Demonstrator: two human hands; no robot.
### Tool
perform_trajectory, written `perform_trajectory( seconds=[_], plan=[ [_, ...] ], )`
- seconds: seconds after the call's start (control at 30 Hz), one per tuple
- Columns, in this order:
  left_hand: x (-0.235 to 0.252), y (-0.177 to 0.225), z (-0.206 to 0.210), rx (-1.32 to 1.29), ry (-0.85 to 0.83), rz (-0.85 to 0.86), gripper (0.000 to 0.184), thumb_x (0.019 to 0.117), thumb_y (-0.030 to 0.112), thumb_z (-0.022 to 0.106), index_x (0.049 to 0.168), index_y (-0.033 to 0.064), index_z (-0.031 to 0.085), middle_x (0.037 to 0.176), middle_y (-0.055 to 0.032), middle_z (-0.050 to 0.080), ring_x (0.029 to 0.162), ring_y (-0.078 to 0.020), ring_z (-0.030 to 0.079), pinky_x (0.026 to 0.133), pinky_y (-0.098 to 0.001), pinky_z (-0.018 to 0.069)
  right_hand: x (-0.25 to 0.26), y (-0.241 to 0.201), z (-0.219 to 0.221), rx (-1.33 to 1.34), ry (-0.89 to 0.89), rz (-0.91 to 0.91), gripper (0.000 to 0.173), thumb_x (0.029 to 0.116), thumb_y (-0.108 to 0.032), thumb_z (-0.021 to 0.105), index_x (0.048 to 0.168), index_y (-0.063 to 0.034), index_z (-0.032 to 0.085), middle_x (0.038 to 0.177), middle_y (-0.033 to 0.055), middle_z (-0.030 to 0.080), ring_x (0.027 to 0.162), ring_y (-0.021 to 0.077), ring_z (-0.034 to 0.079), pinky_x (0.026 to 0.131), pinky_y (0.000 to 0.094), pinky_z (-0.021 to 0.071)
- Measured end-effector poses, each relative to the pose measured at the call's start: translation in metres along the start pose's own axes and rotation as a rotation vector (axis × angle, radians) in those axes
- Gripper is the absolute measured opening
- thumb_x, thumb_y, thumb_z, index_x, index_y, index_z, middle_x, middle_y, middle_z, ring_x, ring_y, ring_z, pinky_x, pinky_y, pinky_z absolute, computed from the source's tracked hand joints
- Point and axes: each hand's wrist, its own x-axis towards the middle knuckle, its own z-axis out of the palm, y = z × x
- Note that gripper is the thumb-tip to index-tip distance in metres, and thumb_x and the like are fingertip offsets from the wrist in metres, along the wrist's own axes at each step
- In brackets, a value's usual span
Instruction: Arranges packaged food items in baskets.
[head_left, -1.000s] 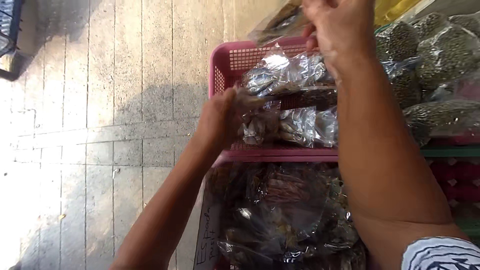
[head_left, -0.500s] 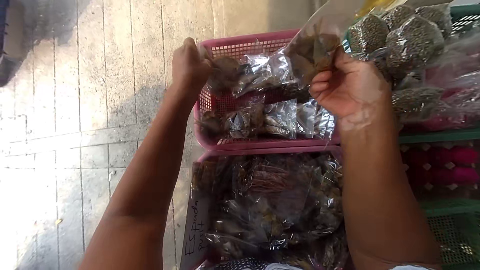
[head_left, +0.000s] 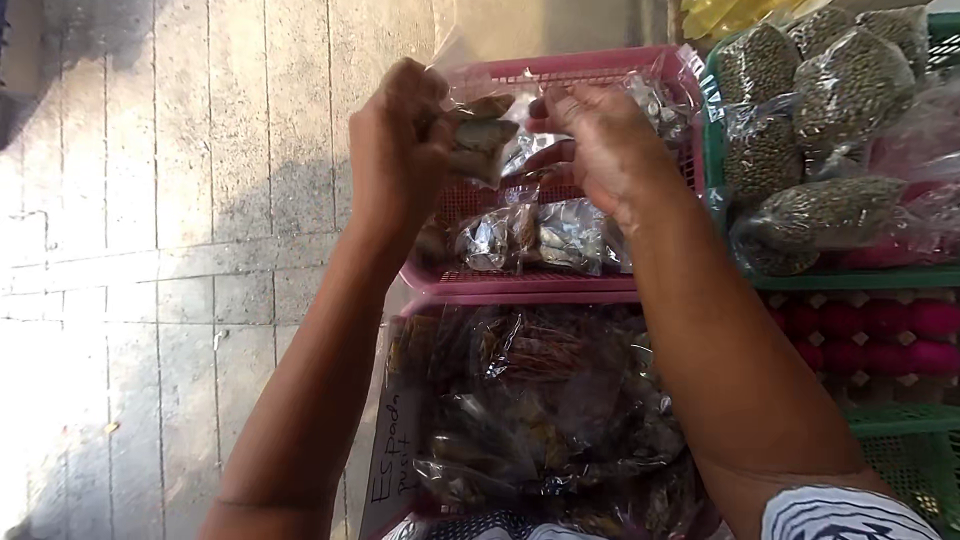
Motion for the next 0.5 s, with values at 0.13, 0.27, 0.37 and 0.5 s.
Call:
perform_trajectory(
  seconds=[0.13, 0.27, 0.37, 0.5],
  plan=[
    [-0.018, -0.020, -0.001, 0.204, -0.093, -0.011, 0.025, 0.0964, 0.005, 0.055, 0.120, -0.0026, 0.061, 0.085, -0.0129, 0.071, 0.072, -0.0224, 0.068, 0.068, -0.0429, 0.0552, -0.006, 0.008, -0.013, -0.461, 0.071, -0.085, 0.023, 0.1073, -0.025, 0.053, 0.118, -0.0067, 0.064, 0.098, 0.0050, 0.071, 0.070, 0.0112, 0.068, 0.060, 0.0282, 0.0579],
    [-0.032, -0.017, 0.007, 0.326, -0.163, -0.074, 0.029, 0.0993, 0.004, 0.051, 0.126, -0.0056, 0.058, 0.082, -0.0189, 0.067, 0.073, -0.0351, 0.067, 0.069, -0.0536, 0.0540, -0.016, 0.025, -0.009, -0.729, -0.104, -0.088, 0.022, 0.1059, -0.020, 0.056, 0.110, -0.0040, 0.071, 0.094, 0.0091, 0.073, 0.070, 0.0152, 0.068, 0.067, 0.0363, 0.0584],
    [-0.042, -0.007, 0.006, 0.364, -0.142, -0.083, 0.042, 0.0985, 0.004, 0.051, 0.140, -0.0033, 0.052, 0.082, -0.0211, 0.069, 0.072, -0.0373, 0.069, 0.067, -0.0537, 0.0551, -0.024, 0.035, 0.006, -0.910, -0.111, 0.040, 0.036, 0.1060, -0.034, 0.056, 0.108, -0.0016, 0.070, 0.093, 0.0144, 0.073, 0.080, 0.0280, 0.072, 0.077, 0.0531, 0.0593],
    [-0.056, 0.005, 0.008, 0.446, -0.161, -0.029, 0.051, 0.0973, 0.001, 0.050, 0.148, -0.0028, 0.045, 0.074, -0.0205, 0.066, 0.063, -0.0384, 0.067, 0.059, -0.0528, 0.0540, -0.042, 0.049, 0.040, -0.981, -0.151, 0.109, 0.050, 0.0916, -0.024, 0.077, 0.131, -0.0039, 0.053, 0.101, 0.0222, 0.069, 0.090, 0.0423, 0.070, 0.077, 0.0640, 0.0558]
  ],
)
